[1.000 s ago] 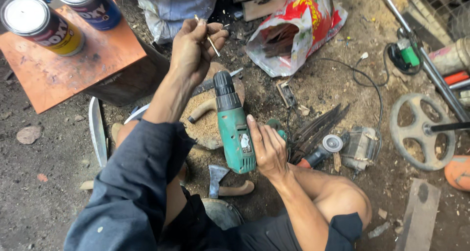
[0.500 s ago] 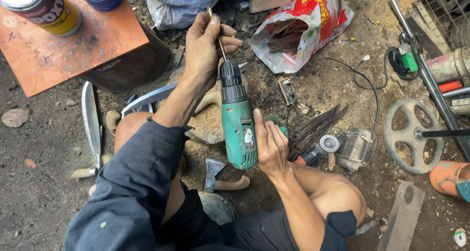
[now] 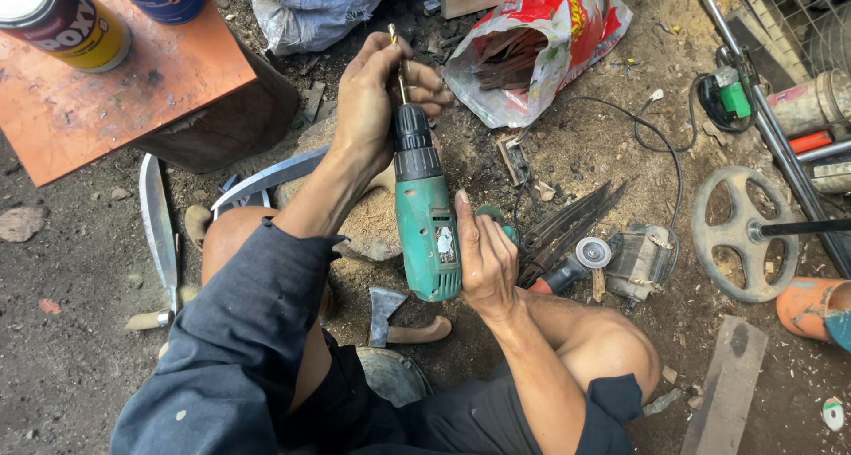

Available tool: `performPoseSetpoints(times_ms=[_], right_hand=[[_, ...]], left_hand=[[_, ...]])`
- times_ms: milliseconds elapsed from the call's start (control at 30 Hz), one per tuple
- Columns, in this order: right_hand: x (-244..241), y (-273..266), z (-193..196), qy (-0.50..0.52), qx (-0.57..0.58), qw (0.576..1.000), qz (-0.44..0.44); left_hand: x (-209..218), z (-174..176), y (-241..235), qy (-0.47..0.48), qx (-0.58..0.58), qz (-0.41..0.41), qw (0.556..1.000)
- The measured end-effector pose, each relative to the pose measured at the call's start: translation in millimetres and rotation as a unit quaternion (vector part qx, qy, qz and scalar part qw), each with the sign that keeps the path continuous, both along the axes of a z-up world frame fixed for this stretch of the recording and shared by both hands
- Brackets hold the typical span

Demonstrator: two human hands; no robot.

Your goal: The person uses a cordless drill to bore a hole into a small wooden handle resting on a stone. After drilling, the person inserts a metal rod into the hole to check the fit.

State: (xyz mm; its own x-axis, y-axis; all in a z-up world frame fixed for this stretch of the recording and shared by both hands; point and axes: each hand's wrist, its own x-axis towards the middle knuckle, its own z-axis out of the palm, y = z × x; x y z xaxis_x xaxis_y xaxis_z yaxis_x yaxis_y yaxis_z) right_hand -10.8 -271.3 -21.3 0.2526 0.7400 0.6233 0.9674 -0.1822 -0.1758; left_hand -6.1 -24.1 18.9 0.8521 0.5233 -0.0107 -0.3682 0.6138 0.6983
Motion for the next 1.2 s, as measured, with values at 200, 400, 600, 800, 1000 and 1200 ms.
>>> performPoseSetpoints(times_ms=[200, 400, 600, 800, 1000, 1200], right_hand=[[-3, 4, 3, 0.016, 0.035, 0.999, 0.014], [-2, 4, -1, 0.024, 0.007, 1.000, -0.001], [-2, 4, -5, 0.004, 0.014, 1.000, 0.001], [1, 5, -4, -0.019, 0.016, 1.000, 0.008], [1, 2, -7, -0.015, 0.007, 1.000, -0.002], [2, 4, -10, -0.004, 0.019, 1.000, 0.011]], left_hand=[[1, 5, -2, 0.047, 0.006, -0.025, 0.999], [5, 2, -6, 0.054, 0.083, -0.055, 0.994], [2, 5, -11, 0.019, 0.106, -0.039, 0.993], [3, 7, -12, 0.012, 0.103, -0.025, 0.994], [7, 0, -12, -0.011, 0.123, -0.020, 0.992], [9, -3, -11, -0.009, 0.135, -0.023, 0.991]])
